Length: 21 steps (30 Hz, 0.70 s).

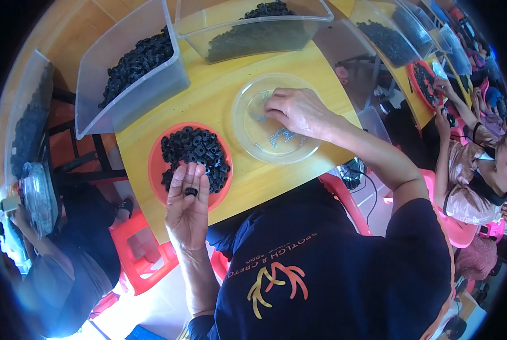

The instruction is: The person assembles small black plastic rings by manually inserting tiny silver or clear pieces into the center of each one, taking the components from plastic storage bins and a red plastic tray.

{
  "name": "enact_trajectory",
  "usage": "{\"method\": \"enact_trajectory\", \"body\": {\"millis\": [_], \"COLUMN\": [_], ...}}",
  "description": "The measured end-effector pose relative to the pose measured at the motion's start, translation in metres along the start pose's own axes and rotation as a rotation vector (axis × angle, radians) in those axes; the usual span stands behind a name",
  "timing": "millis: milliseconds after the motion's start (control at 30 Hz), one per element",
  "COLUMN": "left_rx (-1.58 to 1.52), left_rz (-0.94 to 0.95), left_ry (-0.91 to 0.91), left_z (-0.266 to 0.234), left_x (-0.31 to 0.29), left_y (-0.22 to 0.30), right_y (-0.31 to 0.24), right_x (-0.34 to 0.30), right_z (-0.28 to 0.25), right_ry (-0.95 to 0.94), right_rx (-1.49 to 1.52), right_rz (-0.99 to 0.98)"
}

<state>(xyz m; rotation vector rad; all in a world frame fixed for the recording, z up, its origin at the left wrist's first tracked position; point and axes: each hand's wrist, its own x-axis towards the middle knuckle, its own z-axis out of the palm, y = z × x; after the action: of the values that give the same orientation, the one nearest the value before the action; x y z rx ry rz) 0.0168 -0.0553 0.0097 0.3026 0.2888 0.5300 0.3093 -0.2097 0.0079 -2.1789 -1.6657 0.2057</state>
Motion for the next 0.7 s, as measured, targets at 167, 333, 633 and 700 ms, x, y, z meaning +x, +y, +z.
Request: {"method": "enact_trajectory", "body": {"millis": [167, 333, 633, 700], "left_rx": [-0.083, -0.001, 0.381, 0.43], "left_rz": [0.043, 0.085, 0.256, 0.308], "left_ry": [-0.042, -0.07, 0.038, 0.051], "left_z": [-0.012, -0.006, -0.012, -0.015], "left_x": [-0.01, -0.006, -0.022, -0.026], "left_y": [-0.001, -0.003, 0.013, 0.019], "right_y": [-0.011, -0.016, 0.002, 0.004], "right_x": [0.022, 0.024, 0.026, 0.026], "right_z": [0.009, 0.007, -0.001, -0.002], "right_ry": [-0.003, 0.003, 0.03, 0.039], "right_rx": [-0.007, -0.041, -0.028, -0.007], "right_rz": [-0.015, -0.019, 0.013, 0.018]}}
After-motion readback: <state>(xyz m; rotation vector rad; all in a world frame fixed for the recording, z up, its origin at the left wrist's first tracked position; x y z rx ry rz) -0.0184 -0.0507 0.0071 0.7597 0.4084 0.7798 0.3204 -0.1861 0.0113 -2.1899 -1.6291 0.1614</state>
